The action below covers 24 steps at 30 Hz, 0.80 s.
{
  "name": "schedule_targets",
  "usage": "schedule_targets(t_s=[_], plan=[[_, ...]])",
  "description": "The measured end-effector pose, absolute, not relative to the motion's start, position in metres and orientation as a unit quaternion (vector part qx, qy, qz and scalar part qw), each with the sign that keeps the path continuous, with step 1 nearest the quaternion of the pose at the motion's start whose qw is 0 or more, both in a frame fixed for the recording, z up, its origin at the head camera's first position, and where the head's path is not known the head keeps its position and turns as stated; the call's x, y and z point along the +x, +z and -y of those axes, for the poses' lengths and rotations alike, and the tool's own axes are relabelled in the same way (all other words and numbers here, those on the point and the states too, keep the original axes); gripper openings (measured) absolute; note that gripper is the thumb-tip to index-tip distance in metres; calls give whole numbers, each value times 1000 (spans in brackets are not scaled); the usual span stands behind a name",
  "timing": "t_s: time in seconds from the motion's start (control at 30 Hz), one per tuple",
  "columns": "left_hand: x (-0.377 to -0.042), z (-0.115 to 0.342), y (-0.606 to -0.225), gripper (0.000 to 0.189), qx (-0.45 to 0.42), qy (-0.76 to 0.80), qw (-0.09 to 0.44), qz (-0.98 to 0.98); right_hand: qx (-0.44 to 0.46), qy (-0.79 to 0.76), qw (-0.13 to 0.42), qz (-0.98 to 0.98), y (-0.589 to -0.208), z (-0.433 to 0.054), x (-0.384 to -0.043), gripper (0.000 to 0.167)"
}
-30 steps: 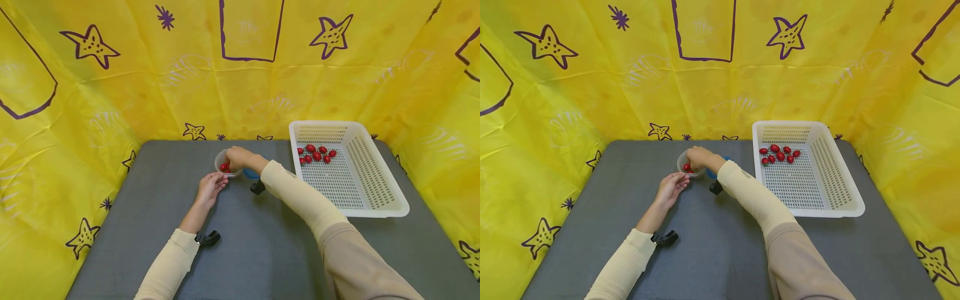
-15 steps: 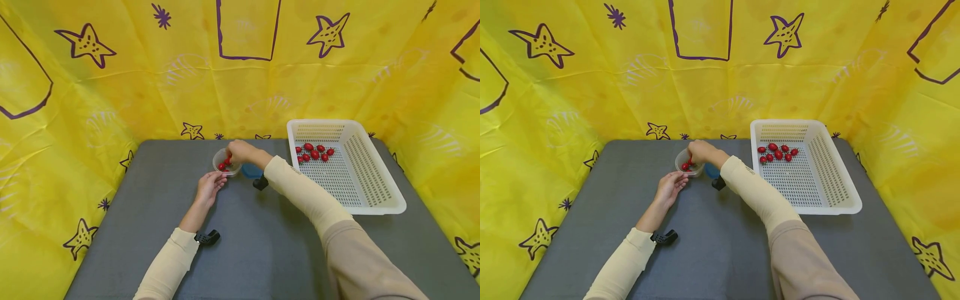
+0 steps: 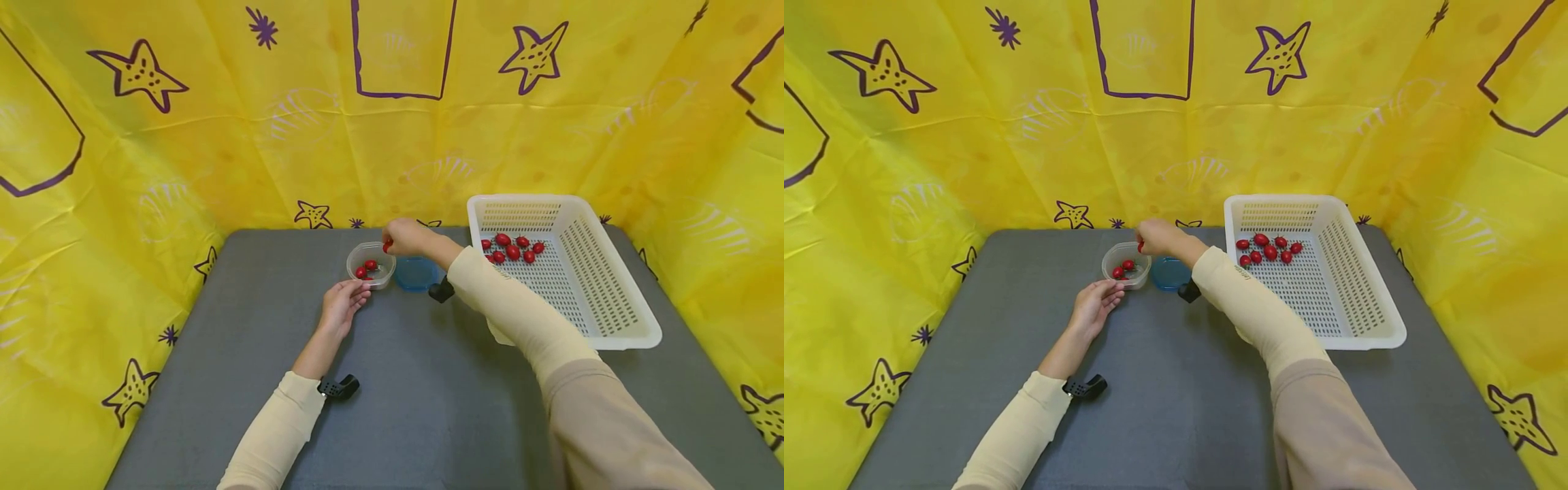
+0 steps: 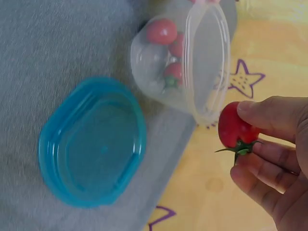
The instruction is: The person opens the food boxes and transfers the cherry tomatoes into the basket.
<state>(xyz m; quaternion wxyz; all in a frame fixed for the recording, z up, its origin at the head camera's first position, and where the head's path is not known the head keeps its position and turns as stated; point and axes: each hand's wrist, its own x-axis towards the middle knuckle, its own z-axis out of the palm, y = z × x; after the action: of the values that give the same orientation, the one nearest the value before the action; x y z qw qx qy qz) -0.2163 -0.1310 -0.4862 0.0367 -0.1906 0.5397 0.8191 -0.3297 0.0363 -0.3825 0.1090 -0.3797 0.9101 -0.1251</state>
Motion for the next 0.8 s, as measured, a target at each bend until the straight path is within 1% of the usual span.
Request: schedule_targets(t_s=[0.27, 0.5, 0.67, 0.8], plan=[[-216, 132, -487, 6, -194, 818, 39, -539, -362, -128, 105, -918, -376, -58, -337, 22], [-215, 133, -488, 6, -194, 816, 41, -543, -366, -122, 76, -919, -371, -76, -346, 19], [-215, 133, -488, 5, -193, 818, 41, -541, -360, -128, 59, -922, -363, -87, -349, 20], [-215, 133, -488, 5, -194, 817, 40, -541, -364, -120, 42, -923, -358, -96, -351, 15]])
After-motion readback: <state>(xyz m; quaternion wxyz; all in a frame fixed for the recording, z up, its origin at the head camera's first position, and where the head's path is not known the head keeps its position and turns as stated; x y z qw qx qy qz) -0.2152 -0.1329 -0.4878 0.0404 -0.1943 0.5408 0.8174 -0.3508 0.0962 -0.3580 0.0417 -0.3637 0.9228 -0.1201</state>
